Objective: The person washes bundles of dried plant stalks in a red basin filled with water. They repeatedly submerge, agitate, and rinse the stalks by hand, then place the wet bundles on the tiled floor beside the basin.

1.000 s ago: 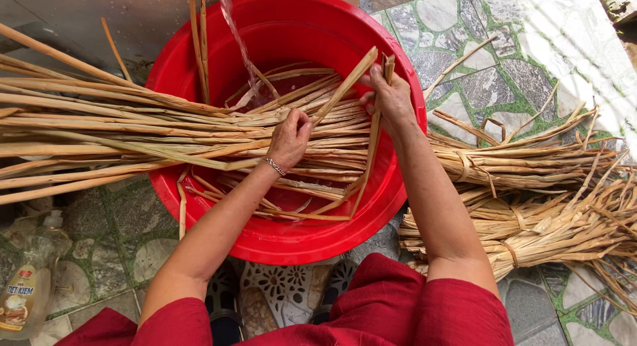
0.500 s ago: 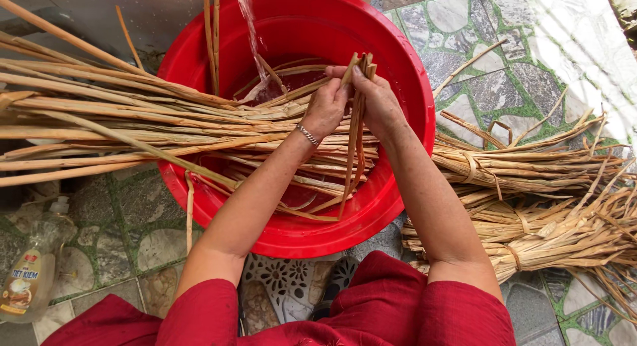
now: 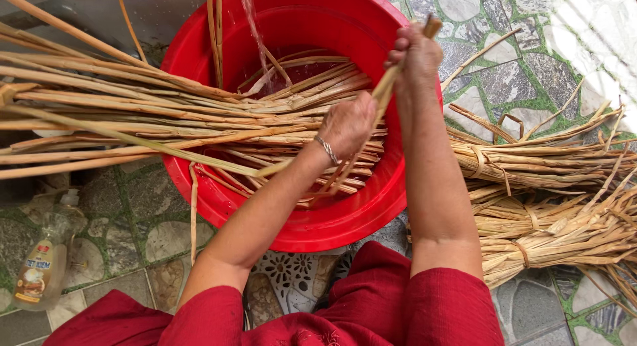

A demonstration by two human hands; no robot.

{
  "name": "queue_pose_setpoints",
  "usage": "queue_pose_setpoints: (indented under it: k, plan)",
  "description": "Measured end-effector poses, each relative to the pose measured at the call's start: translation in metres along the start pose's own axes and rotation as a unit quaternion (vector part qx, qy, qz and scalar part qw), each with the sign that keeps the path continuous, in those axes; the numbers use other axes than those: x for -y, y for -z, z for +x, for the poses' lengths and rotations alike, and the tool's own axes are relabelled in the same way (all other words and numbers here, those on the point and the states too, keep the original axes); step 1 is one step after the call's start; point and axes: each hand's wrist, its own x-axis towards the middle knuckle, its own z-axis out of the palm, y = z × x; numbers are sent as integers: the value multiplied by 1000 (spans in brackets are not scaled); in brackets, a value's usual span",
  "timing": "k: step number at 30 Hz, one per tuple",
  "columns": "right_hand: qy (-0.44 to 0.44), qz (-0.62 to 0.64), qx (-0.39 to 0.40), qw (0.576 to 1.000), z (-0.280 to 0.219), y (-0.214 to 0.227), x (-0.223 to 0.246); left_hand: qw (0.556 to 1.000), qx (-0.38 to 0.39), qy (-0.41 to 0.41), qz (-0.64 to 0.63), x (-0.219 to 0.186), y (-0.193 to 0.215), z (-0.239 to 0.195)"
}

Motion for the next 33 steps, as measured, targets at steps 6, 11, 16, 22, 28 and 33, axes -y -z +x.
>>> queue_pose_setpoints:
  k: [6,11,16,22,28,33]
  plan:
    - [64,-15,-102,993,27,66,23,978,-93,-177,55,-18,-10,-53]
    - [82,23,-140,987,53,110,31,993,62,-86,56,-19,-9,-77]
    - [85,64,-182,978,66,166,41,982,-41,-182,35,-24,6,-123]
    - [97,74,-258,958,74,267,62,964,21,-251,82,-11,39,-178]
    - [121,45,-318,939,88,347,76,938,83,-290,170,-11,87,-209]
    - [113,123,-341,925,71,395,102,935,137,-262,197,23,126,-232]
